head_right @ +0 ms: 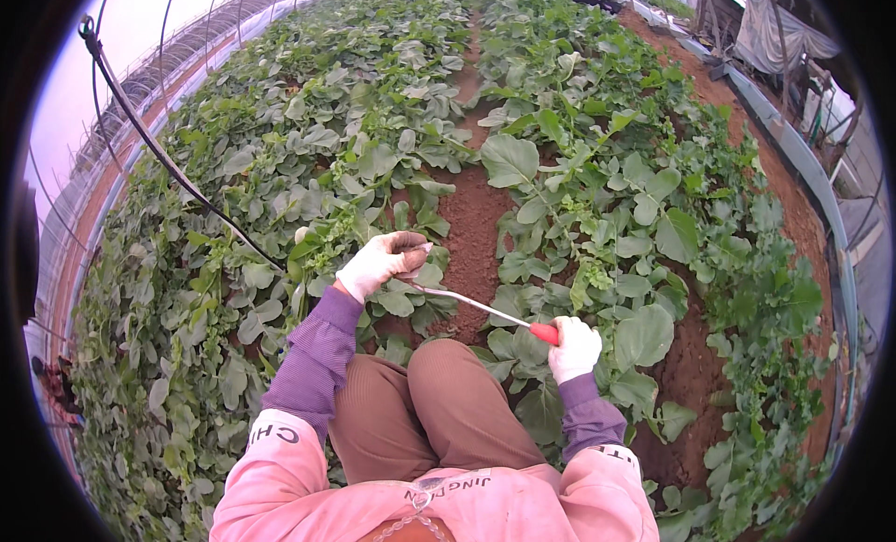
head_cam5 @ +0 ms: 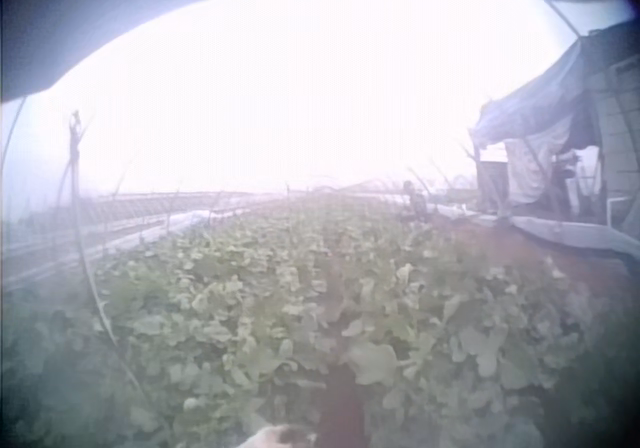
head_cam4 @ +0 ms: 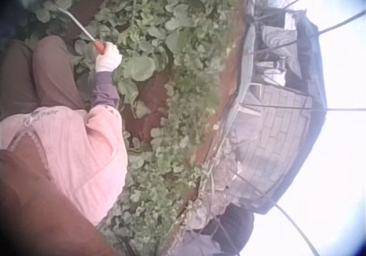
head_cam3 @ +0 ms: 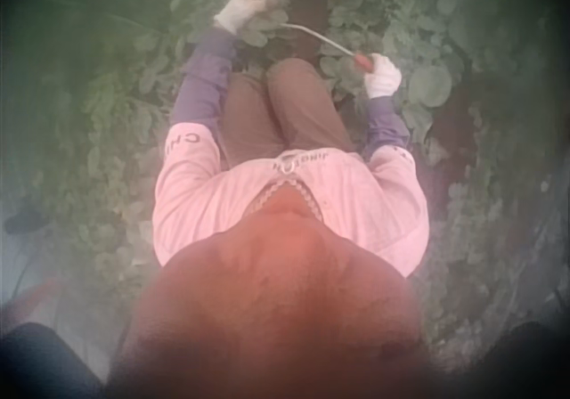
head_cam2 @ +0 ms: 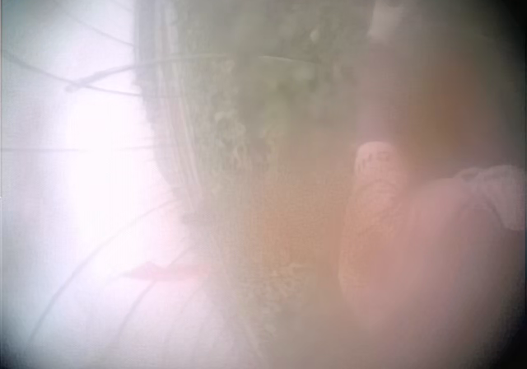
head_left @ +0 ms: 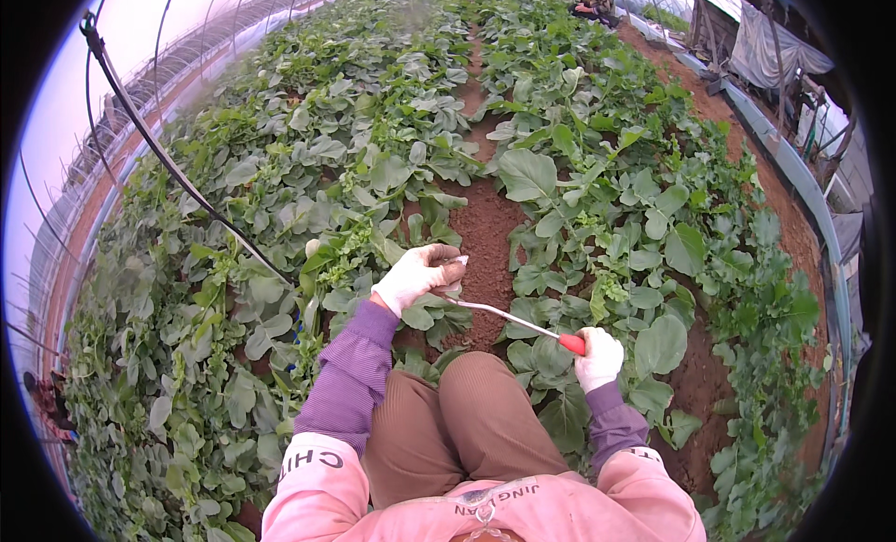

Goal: The person kneels in a greenhouse and removes weeds from between rows of leafy green plants. They pull weeds by hand and use a small hand hoe to loosen soil around the plants, gathering the removed weeds in their hands.

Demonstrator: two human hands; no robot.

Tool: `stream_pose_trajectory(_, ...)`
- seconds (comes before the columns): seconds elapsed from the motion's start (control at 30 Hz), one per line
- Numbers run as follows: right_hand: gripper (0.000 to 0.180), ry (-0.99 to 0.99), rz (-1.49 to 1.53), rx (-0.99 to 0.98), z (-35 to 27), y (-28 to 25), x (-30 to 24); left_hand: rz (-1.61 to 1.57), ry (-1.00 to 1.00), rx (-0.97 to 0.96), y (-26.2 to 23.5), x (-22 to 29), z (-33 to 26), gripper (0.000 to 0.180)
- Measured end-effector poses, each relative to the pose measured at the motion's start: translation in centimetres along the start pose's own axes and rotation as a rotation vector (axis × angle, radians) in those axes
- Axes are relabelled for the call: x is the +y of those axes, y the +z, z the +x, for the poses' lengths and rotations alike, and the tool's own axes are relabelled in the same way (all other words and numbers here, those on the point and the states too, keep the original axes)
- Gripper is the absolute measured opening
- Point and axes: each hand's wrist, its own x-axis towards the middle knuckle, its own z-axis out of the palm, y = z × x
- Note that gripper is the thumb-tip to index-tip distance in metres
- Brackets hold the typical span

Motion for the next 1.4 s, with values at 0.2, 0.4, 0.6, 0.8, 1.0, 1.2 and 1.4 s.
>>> stream_pose_trajectory(0.2, 0.019, -0.028, -0.051, -0.034, 0.1, -0.7, 0.2, -0.347, -0.038, 0.321, -0.3, -2.3, 1.6, 0.043)
stream_pose_trajectory(0.4, 0.022, 0.022, -0.026, -0.096, 0.0, -0.5, 0.7, -0.226, 0.164, -0.005, -0.3, -3.0, 0.4, 0.067)
stream_pose_trajectory(0.6, 0.023, -0.030, -0.096, -0.085, 0.4, -1.0, 0.3, -0.101, 0.036, 0.205, 0.1, -3.8, 0.8, 0.042)
stream_pose_trajectory(0.8, 0.022, -0.086, -0.085, -0.027, 1.0, -1.0, -0.2, -0.422, -0.112, 0.408, -1.4, -4.5, 1.8, 0.042)
stream_pose_trajectory(1.0, 0.025, -0.026, -0.084, -0.020, 0.8, -0.4, 0.9, -0.611, 0.153, -0.031, -1.5, -3.9, 0.0, 0.046)
stream_pose_trajectory(1.2, 0.026, -0.015, -0.159, -0.021, 0.7, -0.2, 1.3, -0.170, 0.133, -0.020, -0.8, -2.6, -0.8, 0.049)
stream_pose_trajectory(1.4, 0.027, -0.005, -0.131, -0.007, 0.7, -0.1, 1.9, -0.288, 0.129, -0.047, -0.8, -2.2, -1.1, 0.046)
